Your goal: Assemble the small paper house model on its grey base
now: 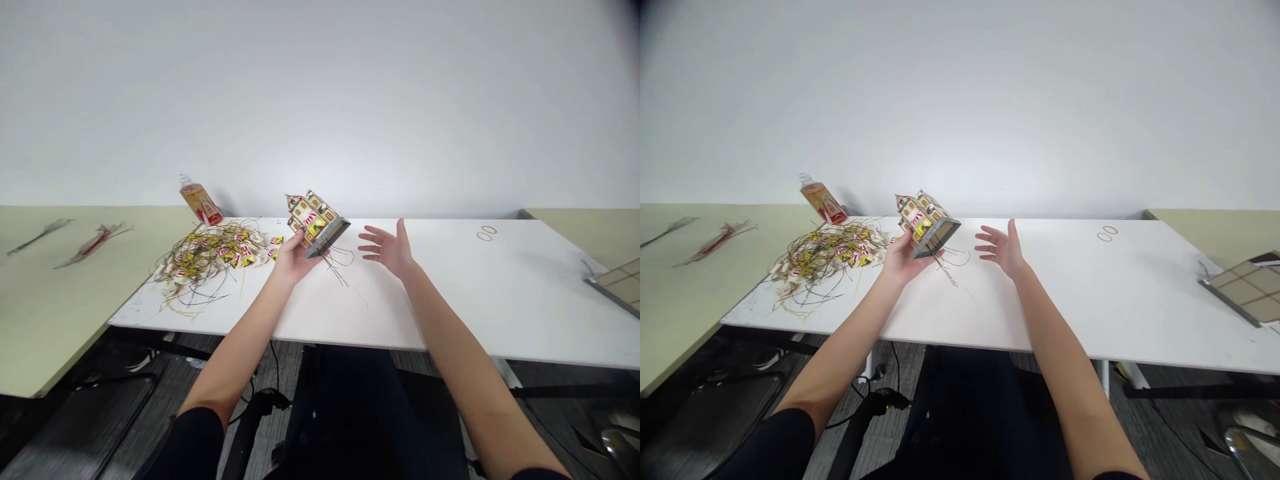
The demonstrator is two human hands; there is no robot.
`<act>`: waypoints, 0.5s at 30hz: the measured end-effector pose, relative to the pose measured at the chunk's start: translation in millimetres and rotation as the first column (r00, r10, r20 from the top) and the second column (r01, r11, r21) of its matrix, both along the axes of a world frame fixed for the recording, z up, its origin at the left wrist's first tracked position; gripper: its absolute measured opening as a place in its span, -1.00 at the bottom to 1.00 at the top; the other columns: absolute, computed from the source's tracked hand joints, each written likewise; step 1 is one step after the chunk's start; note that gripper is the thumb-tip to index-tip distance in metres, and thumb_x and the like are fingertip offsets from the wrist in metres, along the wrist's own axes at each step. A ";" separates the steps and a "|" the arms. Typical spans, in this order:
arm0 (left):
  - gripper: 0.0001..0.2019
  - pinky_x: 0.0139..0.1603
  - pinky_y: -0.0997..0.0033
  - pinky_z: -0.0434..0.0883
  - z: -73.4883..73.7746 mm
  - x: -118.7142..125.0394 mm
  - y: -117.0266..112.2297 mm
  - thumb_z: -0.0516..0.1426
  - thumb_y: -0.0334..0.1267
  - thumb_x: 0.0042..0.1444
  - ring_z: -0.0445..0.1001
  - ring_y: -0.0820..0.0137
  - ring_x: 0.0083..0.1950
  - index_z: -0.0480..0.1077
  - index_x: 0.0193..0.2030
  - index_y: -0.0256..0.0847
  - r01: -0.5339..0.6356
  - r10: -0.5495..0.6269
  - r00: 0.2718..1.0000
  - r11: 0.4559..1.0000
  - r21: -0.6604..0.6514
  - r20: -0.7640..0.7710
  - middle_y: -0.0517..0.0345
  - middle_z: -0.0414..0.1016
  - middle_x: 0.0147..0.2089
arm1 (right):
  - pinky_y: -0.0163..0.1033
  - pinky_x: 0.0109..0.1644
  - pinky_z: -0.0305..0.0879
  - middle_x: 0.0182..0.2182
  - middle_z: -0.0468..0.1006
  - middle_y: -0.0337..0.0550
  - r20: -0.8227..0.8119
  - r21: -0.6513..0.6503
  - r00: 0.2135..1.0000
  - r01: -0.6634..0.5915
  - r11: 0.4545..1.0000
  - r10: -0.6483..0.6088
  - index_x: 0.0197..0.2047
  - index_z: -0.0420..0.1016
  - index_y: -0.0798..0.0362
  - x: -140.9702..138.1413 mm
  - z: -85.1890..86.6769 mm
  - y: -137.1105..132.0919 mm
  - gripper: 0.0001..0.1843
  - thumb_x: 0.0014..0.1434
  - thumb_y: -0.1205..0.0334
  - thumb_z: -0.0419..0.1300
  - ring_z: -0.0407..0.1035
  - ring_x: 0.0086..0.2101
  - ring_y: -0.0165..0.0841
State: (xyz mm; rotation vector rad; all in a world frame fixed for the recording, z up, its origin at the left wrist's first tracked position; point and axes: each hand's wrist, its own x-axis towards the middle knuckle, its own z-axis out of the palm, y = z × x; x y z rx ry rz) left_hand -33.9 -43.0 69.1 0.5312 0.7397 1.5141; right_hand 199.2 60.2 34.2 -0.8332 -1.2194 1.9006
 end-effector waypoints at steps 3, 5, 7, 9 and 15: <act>-0.65 0.08 0.16 0.47 6.6 -18.7 -20.0 0.33 -0.06 -0.03 0.49 0.24 0.08 0.49 -0.11 -0.10 -0.110 0.112 0.993 0.992 0.068 -0.028 0.13 0.57 -0.02 | -0.02 -0.03 0.41 0.19 0.42 -0.02 -0.002 0.009 1.000 0.012 1.000 -0.012 0.21 0.38 -0.07 -0.4 1.8 -4.4 -0.01 0.09 -0.59 -0.30 0.47 -0.03 -0.07; -0.62 0.09 0.18 0.47 11.2 -37.4 -36.7 0.33 0.00 -0.04 0.47 0.23 0.13 0.49 -0.09 -0.06 -0.201 0.211 0.974 0.973 0.115 -0.081 0.13 0.57 0.00 | -0.01 -0.02 0.41 0.19 0.42 -0.03 -0.021 0.011 1.000 0.015 1.000 -0.015 0.24 0.35 -0.09 -0.6 3.0 -7.0 -0.01 0.09 -0.59 -0.31 0.47 -0.03 -0.07; -0.64 0.07 0.17 0.48 16.6 -63.4 -55.9 0.31 0.02 -0.03 0.46 0.21 0.15 0.50 -0.11 -0.03 -0.317 0.339 0.933 0.933 0.170 -0.121 0.14 0.58 -0.02 | 0.00 -0.01 0.40 0.18 0.42 -0.04 -0.030 0.013 0.999 0.016 1.000 -0.016 0.27 0.33 -0.11 -0.9 4.0 -8.8 0.00 0.09 -0.59 -0.33 0.47 -0.03 -0.08; -0.76 0.03 0.19 0.50 23.9 -96.5 -77.2 0.23 0.00 0.07 0.45 0.21 0.15 0.50 -0.17 -0.02 -0.461 0.499 0.854 0.856 0.232 -0.147 0.22 0.60 -0.05 | 0.01 0.00 0.40 0.19 0.42 -0.05 -0.028 0.018 0.999 0.021 1.000 -0.020 0.28 0.32 -0.13 -1.2 4.8 -9.6 0.00 0.08 -0.59 -0.34 0.47 -0.02 -0.07; -0.71 0.00 0.52 0.44 55.9 -201.3 -152.3 -0.23 -0.20 0.34 0.43 0.56 0.13 0.27 -0.17 -0.09 -0.872 0.769 0.306 0.463 0.159 -0.562 0.47 0.54 0.03 | 0.01 0.00 0.39 0.18 0.42 -0.04 -0.082 0.007 0.997 0.007 1.000 -0.007 0.27 0.34 -0.11 -1.4 4.3 -8.7 -0.02 0.10 -0.58 -0.30 0.47 -0.02 -0.06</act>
